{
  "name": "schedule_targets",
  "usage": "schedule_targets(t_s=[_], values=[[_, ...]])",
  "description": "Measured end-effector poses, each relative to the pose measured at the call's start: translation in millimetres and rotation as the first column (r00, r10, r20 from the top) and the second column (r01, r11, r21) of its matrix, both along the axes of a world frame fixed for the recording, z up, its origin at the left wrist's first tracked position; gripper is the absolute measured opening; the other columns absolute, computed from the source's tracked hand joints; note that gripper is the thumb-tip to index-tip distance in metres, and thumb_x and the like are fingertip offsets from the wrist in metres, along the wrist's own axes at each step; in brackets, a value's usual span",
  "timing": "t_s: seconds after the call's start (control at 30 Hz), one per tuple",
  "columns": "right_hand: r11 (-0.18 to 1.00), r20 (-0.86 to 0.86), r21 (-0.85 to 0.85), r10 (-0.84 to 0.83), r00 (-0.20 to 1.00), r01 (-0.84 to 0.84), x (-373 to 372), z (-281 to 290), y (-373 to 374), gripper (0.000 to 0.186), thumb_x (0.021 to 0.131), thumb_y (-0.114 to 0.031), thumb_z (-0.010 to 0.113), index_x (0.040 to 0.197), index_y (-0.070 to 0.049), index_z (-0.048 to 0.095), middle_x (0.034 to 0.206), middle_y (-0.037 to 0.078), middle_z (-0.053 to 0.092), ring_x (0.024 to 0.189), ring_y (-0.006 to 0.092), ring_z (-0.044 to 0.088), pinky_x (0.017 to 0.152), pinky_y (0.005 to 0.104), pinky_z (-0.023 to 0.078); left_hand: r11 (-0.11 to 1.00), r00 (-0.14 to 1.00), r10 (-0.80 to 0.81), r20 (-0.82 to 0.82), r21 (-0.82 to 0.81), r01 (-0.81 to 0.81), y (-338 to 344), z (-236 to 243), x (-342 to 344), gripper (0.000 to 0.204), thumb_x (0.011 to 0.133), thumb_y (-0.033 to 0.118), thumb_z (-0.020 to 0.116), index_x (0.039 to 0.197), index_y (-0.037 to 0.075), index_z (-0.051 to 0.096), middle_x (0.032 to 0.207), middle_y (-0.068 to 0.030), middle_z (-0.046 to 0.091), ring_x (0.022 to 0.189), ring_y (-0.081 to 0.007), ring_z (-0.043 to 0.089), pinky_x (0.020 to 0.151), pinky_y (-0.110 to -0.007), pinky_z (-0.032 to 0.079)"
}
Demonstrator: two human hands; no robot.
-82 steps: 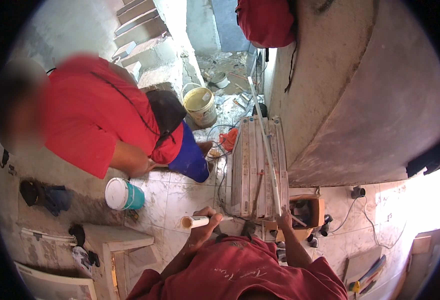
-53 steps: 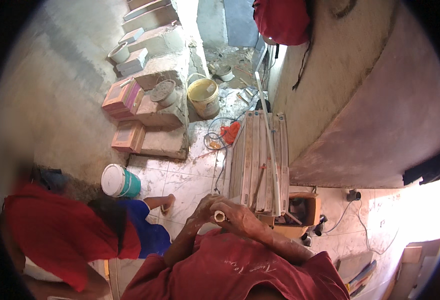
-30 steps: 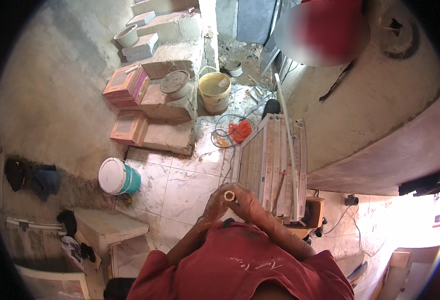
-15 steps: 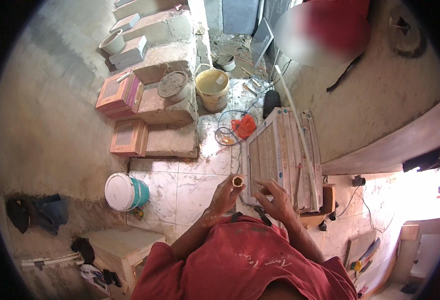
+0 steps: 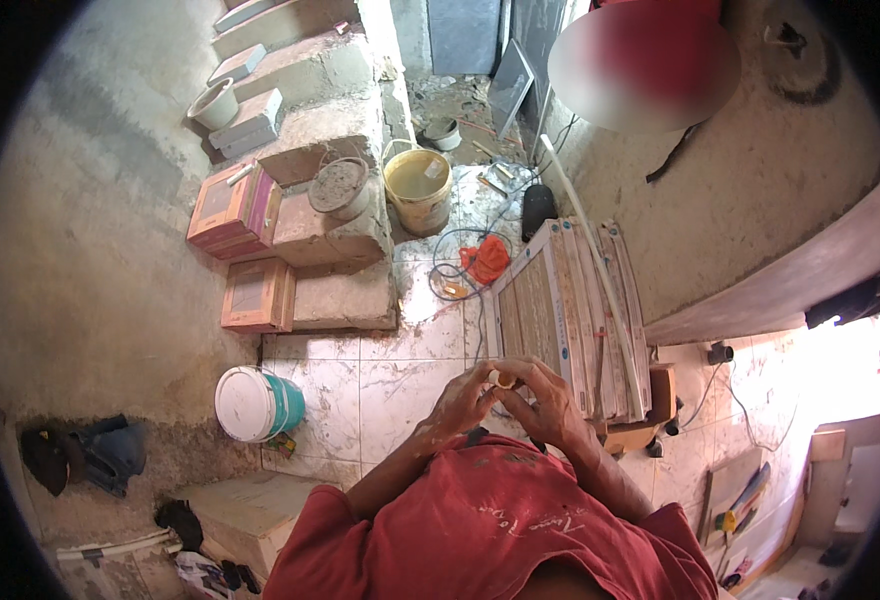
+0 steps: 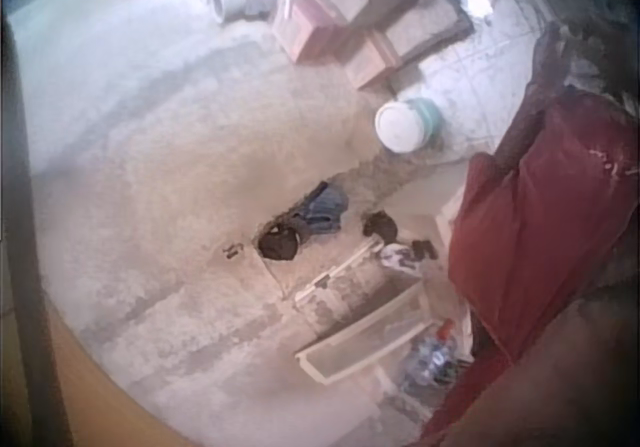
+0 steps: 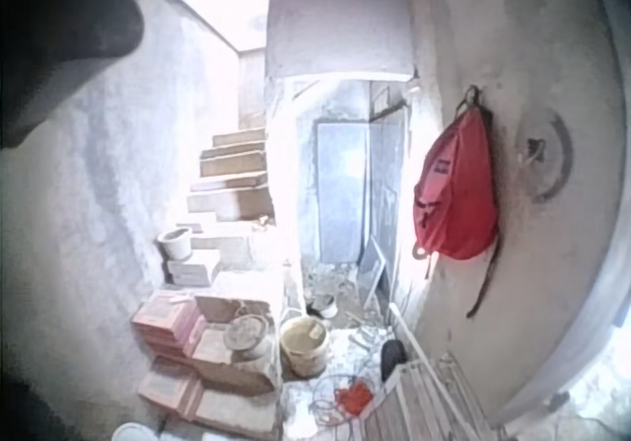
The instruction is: The person organizes several plastic pipes, applies an adhesive to a connector, and then fits a pipe into a pre-existing wall opening using a hammer to secure it.
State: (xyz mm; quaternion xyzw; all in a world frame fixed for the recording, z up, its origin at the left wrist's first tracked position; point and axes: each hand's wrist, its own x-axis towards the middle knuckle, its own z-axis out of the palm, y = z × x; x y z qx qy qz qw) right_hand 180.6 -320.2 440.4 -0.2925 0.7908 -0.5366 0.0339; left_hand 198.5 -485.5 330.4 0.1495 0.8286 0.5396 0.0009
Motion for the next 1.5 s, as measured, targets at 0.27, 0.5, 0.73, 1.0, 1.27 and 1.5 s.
schedule_targets(t_s=[0.27,0.5,0.73,1.0,1.27,1.5], values=[[1.000,-0.029,-0.005,0.010,1.000,-0.010,-6.1,-4.3,-8.7,0.031,0.084,-0.006,0.062,0.114,-0.004,0.054,0.102,0.016,0.059,0.086,0.0275,0.063,0.074,0.0354,0.051,0.999,0.998,0.053,-0.024,0.014,-0.053,-5.2,5.5,1.1,0.035,0.083,0.007,0.057,0.116,0.004,0.047,0.095,-0.0177,0.061,0.086,-0.0367,0.062,0.073,-0.040,0.050],[1.000,-0.047,-0.026,0.009,0.999,-0.010,-9.3,-2.4,-13.2,0.031,0.085,-0.006,0.061,0.115,-0.002,0.053,0.104,0.016,0.060,0.085,0.0278,0.063,0.073,0.0352,0.051,0.995,0.987,0.080,-0.138,0.066,-0.071,-9.1,9.6,-3.1,0.032,0.086,0.009,0.058,0.115,0.003,0.046,0.091,-0.0177,0.060,0.079,-0.0328,0.063,0.066,-0.037,0.050],[0.989,0.053,0.025,-0.148,0.988,0.146,0.7,-27.0,15.7,0.027,0.085,-0.003,0.058,0.112,0.000,0.057,0.102,0.018,0.061,0.085,0.0267,0.064,0.072,0.0332,0.051,0.982,0.986,0.166,0.019,0.090,-0.167,-27.9,-0.1,-20.3,0.026,0.089,0.017,0.060,0.109,0.003,0.052,0.087,-0.0133,0.062,0.080,-0.0266,0.064,0.069,-0.035,0.050],[0.969,0.287,0.137,-0.238,0.928,0.206,27.1,-59.5,36.8,0.020,0.087,-0.012,0.056,0.101,0.002,0.062,0.084,0.017,0.062,0.076,0.0275,0.063,0.068,0.0346,0.049,0.963,0.961,0.265,-0.072,0.059,-0.261,-52.4,7.1,-30.4,0.021,0.090,0.018,0.058,0.104,0.003,0.056,0.093,-0.0121,0.063,0.080,-0.0258,0.064,0.071,-0.034,0.049],[0.968,0.212,0.138,-0.237,0.948,0.211,23.6,-73.2,37.0,0.022,0.087,-0.013,0.056,0.102,0.002,0.061,0.085,0.019,0.062,0.075,0.0289,0.062,0.068,0.0352,0.049,0.943,0.945,0.327,0.002,0.066,-0.326,-55.8,24.9,-37.9,0.023,0.090,0.019,0.059,0.104,0.002,0.055,0.098,-0.0124,0.063,0.088,-0.0260,0.063,0.077,-0.035,0.049],[0.973,0.276,0.129,-0.222,0.935,0.192,6.0,-58.5,24.1,0.025,0.087,-0.014,0.059,0.107,0.000,0.061,0.095,0.017,0.061,0.076,0.0266,0.063,0.069,0.0339,0.050,0.969,0.977,0.211,0.016,0.128,-0.211,-49.8,35.2,-35.3,0.027,0.089,0.014,0.056,0.114,0.004,0.054,0.110,-0.0141,0.060,0.100,-0.0274,0.059,0.085,-0.035,0.046]])
